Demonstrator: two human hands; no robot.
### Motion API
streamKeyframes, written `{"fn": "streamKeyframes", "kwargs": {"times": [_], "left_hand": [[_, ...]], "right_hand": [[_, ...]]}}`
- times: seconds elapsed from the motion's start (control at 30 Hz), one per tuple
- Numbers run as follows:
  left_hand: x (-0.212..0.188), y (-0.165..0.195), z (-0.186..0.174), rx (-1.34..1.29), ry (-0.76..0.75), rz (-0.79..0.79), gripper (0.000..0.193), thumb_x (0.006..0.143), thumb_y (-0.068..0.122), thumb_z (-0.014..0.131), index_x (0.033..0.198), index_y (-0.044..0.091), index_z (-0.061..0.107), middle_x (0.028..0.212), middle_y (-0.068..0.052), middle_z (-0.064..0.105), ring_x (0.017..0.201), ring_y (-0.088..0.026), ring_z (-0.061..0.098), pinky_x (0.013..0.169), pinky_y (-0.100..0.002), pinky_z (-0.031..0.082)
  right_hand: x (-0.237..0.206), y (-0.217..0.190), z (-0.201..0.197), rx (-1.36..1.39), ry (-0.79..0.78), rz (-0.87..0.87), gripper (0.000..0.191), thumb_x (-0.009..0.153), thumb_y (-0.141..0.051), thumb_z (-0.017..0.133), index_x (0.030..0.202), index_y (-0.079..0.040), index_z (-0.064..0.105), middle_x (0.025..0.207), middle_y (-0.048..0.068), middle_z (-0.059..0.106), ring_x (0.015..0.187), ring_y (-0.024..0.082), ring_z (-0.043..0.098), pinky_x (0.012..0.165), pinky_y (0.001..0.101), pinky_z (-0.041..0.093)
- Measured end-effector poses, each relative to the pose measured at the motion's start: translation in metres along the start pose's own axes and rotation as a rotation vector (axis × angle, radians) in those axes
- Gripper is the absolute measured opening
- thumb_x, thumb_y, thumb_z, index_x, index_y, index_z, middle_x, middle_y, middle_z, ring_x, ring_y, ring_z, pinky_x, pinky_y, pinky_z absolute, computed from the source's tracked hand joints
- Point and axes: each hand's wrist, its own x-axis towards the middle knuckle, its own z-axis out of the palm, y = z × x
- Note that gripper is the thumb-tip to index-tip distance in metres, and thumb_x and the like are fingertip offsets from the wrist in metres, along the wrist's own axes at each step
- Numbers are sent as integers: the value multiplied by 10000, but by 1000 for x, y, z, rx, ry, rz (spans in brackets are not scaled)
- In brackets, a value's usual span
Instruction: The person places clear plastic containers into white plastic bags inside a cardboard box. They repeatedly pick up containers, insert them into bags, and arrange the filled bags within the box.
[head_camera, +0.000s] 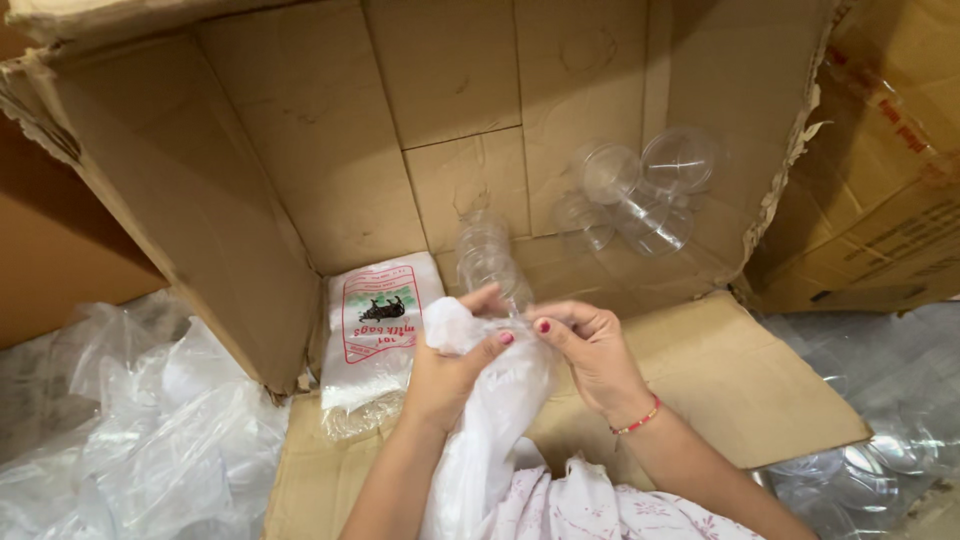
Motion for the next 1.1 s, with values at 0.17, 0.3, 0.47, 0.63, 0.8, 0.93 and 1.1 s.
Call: {"fn": "streamKeyframes", "kwargs": {"times": [0.17, 0.3, 0.47, 0.63, 0.8, 0.93, 1.1], "left_hand": [[1, -18, -14, 44, 134, -100, 349, 943, 224, 785, 1153, -54, 762, 1022, -87, 732, 924, -133, 636, 815, -289, 512], [-1, -22, -12, -260, 162, -213, 333, 1037, 299, 710, 1156, -3, 639, 1044, -67, 658, 923, -118, 616, 812, -294, 510], [-8, -20, -14, -519, 112, -501, 275, 935, 310, 571, 1078, 94, 663, 999, -31, 725, 883, -140, 683, 800, -315, 563], [-15, -51, -49, -396, -156, -280, 280, 1111, 335, 598, 1085, 58, 616, 935, 1, 604, 846, -107, 560, 750, -277, 476], [-20, -103, -77, -168, 149, -447, 304, 983, 326, 635, 1157, 77, 649, 973, 19, 623, 886, -92, 557, 761, -271, 468], [5, -133, -78, 119, 179, -410, 372, 801, 210, 779, 1127, 80, 657, 980, 2, 706, 877, -118, 640, 777, -304, 514], [88, -171, -64, 702, 346, -40, 367, 817, 222, 714, 1085, -30, 725, 944, -177, 764, 874, -312, 740, 788, -411, 560]], "right_hand": [[3, 1, 3, 115, -132, -42, 159, 1047, -125, 665, 964, 2, 709, 981, 28, 676, 912, 94, 595, 837, 261, 492], [2, -6, 6, 323, -325, 112, 237, 1046, -236, 606, 882, -64, 617, 920, 10, 655, 884, 103, 614, 823, 279, 506], [1, -13, 8, 422, -220, 203, 219, 1045, -257, 576, 900, -95, 551, 794, -14, 587, 756, 92, 579, 722, 282, 476], [-6, -16, -14, 811, -545, 280, 347, 1184, -333, 495, 906, -130, 542, 693, -37, 509, 668, 126, 524, 824, 330, 478], [0, -10, -49, 626, -142, 546, 267, 1054, -303, 531, 873, -107, 547, 682, -12, 501, 602, 122, 510, 658, 300, 466], [28, 12, -79, 252, -109, 594, 268, 815, 39, 565, 1029, -107, 638, 762, -29, 554, 596, 81, 492, 554, 246, 401], [103, 85, -82, -630, 108, -140, 282, 802, 112, 569, 1037, -23, 646, 918, 42, 654, 826, 109, 589, 699, 271, 487]]}}
